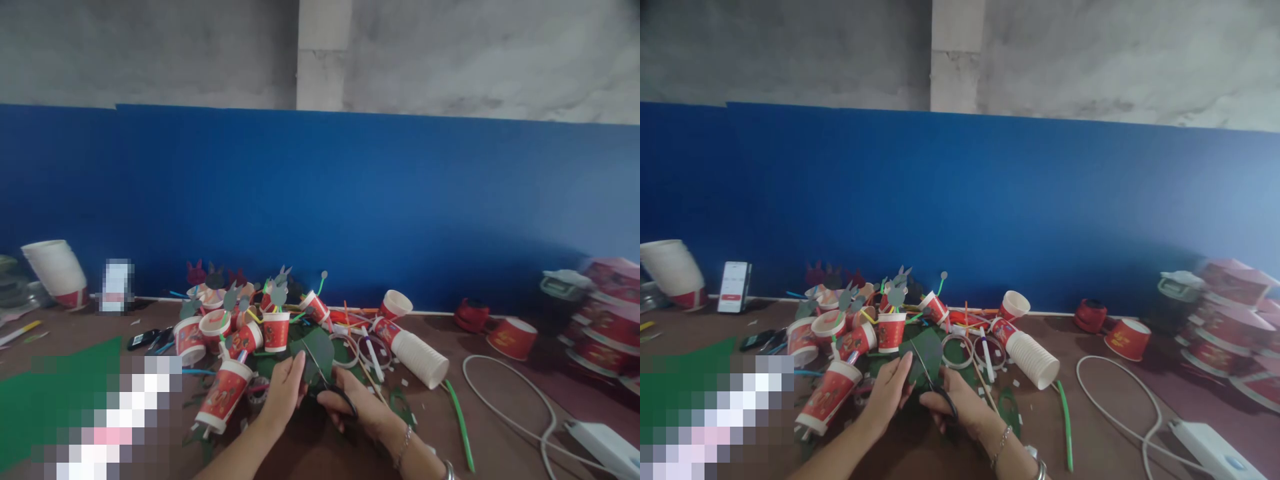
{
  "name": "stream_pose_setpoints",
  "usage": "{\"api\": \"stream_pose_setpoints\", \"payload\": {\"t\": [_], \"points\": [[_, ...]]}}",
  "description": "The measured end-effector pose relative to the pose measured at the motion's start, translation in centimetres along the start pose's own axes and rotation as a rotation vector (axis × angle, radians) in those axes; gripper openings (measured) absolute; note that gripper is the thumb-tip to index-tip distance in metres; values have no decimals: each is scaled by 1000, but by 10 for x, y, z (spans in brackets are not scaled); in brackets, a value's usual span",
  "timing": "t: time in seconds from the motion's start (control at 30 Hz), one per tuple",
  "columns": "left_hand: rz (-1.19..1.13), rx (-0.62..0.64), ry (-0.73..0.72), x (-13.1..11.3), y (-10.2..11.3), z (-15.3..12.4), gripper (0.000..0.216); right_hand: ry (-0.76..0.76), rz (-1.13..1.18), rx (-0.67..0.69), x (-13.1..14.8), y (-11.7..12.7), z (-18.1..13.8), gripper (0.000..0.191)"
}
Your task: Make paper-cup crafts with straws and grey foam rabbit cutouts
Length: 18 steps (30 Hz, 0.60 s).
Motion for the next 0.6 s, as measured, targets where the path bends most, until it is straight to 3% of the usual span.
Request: {"api": "stream_pose_setpoints", "payload": {"t": [0.4, 0.6], "points": [[-16, 22, 21, 0, -3, 0, 59, 70, 56, 0, 4, -3, 2, 44], [-22, 36, 39, 3, -4, -2, 59, 25, 47, -41, 7, -5, 0, 47]]}}
Point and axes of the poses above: each hand's wrist, its own z-axis towards the middle knuckle, its own y-axis out of the back of the hand, x = y × z, the point moved 8 cm from there along z, towards the middle knuckle, and after that the axes turned 3 degrees about z, right-handed, at the moved point
